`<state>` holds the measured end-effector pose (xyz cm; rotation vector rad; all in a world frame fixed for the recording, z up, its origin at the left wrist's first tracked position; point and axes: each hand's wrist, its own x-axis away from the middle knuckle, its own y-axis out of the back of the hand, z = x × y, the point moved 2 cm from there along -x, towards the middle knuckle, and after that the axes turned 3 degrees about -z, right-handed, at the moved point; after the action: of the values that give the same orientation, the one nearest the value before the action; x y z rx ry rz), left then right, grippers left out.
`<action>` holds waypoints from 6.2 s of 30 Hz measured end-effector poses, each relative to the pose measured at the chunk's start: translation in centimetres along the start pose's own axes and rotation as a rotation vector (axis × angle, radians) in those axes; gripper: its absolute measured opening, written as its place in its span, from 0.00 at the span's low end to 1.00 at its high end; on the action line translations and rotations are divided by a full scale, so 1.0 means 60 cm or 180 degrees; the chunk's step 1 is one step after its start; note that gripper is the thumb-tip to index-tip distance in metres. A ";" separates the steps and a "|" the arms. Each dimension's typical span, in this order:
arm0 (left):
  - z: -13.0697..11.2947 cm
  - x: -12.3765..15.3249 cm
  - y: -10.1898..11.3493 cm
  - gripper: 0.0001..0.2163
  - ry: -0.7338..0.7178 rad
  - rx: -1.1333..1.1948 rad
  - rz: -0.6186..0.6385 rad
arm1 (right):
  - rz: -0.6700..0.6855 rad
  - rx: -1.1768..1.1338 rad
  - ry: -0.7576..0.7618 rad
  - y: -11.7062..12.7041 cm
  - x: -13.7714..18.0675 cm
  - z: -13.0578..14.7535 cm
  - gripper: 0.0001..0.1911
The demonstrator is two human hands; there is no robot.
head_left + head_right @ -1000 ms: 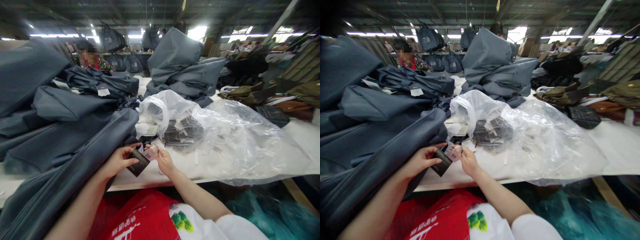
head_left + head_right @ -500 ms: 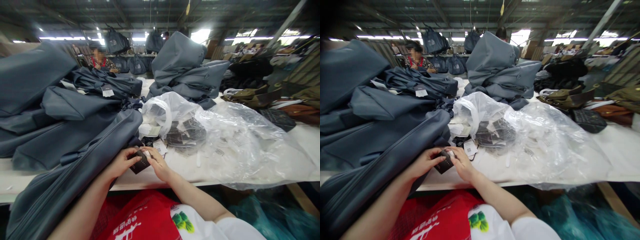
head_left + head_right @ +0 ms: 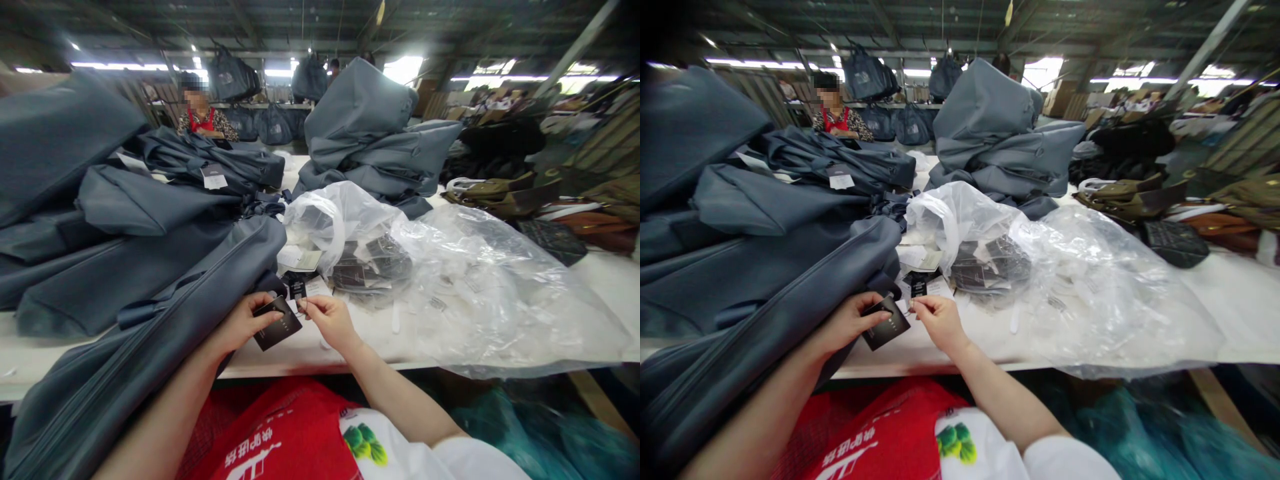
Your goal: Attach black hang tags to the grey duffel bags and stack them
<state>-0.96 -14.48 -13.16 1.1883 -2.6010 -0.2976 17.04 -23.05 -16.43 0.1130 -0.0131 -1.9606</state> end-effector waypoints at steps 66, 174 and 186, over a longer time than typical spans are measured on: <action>-0.054 0.112 0.063 0.13 -0.0575 -0.0385 0.0190 | 0.1028 -0.2640 -0.0765 -0.089 -0.052 0.146 0.09; -0.023 0.234 0.142 0.16 0.0139 0.0980 0.0378 | 0.2294 -0.1717 -0.0802 -0.132 0.029 0.095 0.16; 0.027 0.270 0.219 0.17 -0.0084 0.1581 -0.1174 | 0.1959 -0.1401 -0.0905 -0.315 0.066 0.002 0.19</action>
<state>-20.95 -18.24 -8.34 1.8392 -2.5400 0.2897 -1.91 -19.47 -17.79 -0.4153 0.1768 -1.3123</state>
